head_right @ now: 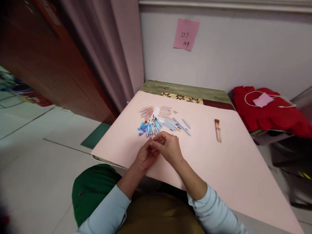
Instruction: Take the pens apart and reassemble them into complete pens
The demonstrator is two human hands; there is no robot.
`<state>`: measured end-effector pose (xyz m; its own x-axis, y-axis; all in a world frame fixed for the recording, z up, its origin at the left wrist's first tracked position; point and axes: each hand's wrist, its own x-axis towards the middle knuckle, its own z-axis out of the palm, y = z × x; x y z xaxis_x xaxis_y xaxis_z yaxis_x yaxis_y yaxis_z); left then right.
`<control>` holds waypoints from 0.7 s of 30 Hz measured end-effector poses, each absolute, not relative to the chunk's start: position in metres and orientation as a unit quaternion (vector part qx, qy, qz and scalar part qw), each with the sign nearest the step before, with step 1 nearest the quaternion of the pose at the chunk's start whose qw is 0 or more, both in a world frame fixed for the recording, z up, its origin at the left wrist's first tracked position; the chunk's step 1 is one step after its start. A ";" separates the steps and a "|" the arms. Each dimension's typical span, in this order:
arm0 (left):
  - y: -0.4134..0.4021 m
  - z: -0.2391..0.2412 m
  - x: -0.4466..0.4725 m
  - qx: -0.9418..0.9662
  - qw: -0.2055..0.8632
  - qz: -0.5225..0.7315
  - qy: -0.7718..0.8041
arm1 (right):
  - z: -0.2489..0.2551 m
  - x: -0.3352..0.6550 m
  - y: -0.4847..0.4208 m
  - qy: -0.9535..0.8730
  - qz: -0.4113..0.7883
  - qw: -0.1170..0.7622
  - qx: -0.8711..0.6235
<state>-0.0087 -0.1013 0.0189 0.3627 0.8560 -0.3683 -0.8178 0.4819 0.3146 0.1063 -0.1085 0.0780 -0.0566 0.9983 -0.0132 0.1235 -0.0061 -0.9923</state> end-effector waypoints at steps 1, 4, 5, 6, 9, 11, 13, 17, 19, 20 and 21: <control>-0.102 0.020 -0.009 0.046 0.828 0.501 0.249 | 0.077 0.105 -0.108 -0.523 0.514 0.452 -0.508; -0.101 0.023 -0.008 0.053 0.828 0.505 0.240 | 0.071 0.101 -0.105 -0.467 0.576 0.458 -0.490; -0.101 0.023 -0.008 0.048 0.824 0.514 0.235 | 0.068 0.101 -0.105 -0.461 0.578 0.462 -0.489; -0.100 0.024 -0.008 0.044 0.820 0.523 0.230 | 0.065 0.103 -0.105 -0.464 0.570 0.468 -0.491; -0.099 0.026 -0.009 0.036 0.820 0.536 0.198 | 0.056 0.119 -0.105 -0.489 0.506 0.490 -0.515; -0.097 0.027 -0.009 0.034 0.826 0.535 0.175 | 0.051 0.140 -0.102 -0.494 0.436 0.508 -0.555; -0.096 0.026 -0.009 0.031 0.825 0.538 0.169 | 0.049 0.167 -0.099 -0.490 0.355 0.514 -0.608; -0.095 0.025 -0.007 0.040 0.814 0.547 0.189 | 0.046 0.203 -0.093 -0.551 0.176 0.409 -0.706; -0.095 0.025 -0.006 0.046 0.812 0.548 0.194 | 0.043 0.205 -0.093 -0.591 0.145 0.353 -0.710; -0.096 0.026 -0.006 0.047 0.812 0.548 0.194 | 0.041 0.202 -0.093 -0.603 0.141 0.337 -0.709; -0.096 0.027 -0.006 0.046 0.813 0.547 0.194 | 0.039 0.199 -0.093 -0.609 0.139 0.327 -0.709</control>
